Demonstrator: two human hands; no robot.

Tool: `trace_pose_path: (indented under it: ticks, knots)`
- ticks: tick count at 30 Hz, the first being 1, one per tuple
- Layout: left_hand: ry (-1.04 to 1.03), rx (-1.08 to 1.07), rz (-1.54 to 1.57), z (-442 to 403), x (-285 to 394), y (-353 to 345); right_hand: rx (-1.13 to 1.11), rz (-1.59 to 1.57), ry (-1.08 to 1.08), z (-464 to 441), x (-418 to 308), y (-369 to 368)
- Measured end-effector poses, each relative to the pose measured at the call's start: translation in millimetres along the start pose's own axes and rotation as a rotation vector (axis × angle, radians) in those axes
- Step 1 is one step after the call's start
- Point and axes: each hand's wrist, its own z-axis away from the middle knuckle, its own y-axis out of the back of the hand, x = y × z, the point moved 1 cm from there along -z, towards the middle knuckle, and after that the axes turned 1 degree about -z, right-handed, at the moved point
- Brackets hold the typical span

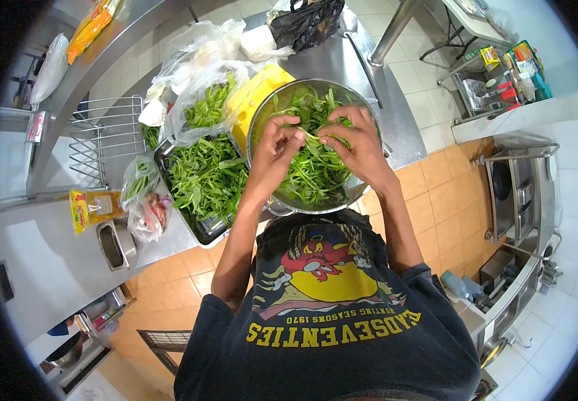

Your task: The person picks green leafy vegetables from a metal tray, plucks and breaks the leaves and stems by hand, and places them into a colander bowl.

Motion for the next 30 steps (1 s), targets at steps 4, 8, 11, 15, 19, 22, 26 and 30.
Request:
trace_pose_path:
  ticks: [4,8,11,15,19,22,26,30]
  knots:
    - [0.08,-0.012,-0.013,-4.5,-9.5,-0.3,-0.024,-0.035,-0.027,1.6,0.9,-0.8]
    - [0.223,-0.011,0.239,-4.0,-7.1,-1.5,-0.02,-0.085,-0.066,3.0,4.6,-2.6]
    - [0.314,-0.065,0.444,-5.4,-16.9,4.3,-0.024,-0.109,-0.081,2.5,5.5,-2.8]
    - [0.35,-0.093,0.47,-2.7,-13.7,7.2,-0.014,-0.124,-0.094,0.7,3.3,-1.2]
    - [0.167,-0.118,0.075,-5.6,-13.2,12.6,0.01,-0.066,-0.051,-0.6,6.0,1.4]
    - [0.08,-0.12,-0.137,-6.4,-3.0,18.5,0.03,-0.046,-0.044,-1.4,8.7,2.9]
    - [-0.022,-0.079,-0.24,-7.1,0.8,36.8,0.094,-0.04,-0.065,-2.4,16.6,9.2]
    - [-0.169,0.094,-0.261,-15.2,4.6,75.1,0.11,-0.054,-0.141,-0.4,21.7,20.3]
